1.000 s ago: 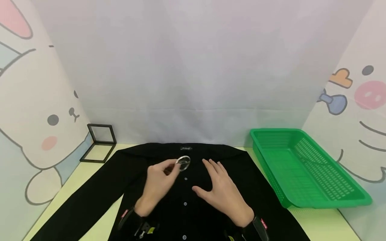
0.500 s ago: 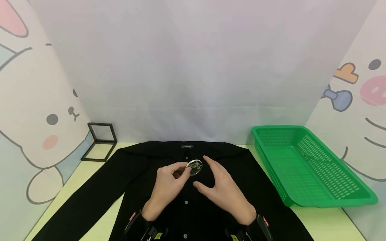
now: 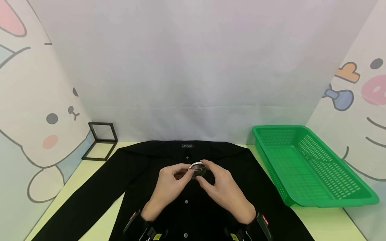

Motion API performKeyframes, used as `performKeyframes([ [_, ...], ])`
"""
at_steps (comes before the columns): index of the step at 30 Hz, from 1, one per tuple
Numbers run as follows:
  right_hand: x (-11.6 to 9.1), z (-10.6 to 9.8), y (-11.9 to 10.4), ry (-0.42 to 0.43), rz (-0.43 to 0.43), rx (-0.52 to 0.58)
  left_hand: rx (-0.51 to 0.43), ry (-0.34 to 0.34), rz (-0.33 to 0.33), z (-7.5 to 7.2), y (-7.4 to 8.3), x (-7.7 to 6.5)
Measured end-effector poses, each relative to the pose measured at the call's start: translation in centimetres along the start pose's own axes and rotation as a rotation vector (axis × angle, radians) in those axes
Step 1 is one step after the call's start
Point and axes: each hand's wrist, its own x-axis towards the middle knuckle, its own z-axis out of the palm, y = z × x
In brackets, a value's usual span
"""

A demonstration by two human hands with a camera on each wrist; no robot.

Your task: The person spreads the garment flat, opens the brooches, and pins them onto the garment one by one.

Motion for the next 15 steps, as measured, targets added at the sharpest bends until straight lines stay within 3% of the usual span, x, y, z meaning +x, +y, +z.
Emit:
performKeyframes([
  [8,0.43,-0.15,-0.13,-0.01,-0.039,0.04,0.034,-0.042,-0.033,-0.58,0.48,-0.14],
  [15,0.23,0.35,-0.11,0.02,-0.032,0.082,-0.009,-0.075,-0.069,-0.72,0.73,-0.32],
])
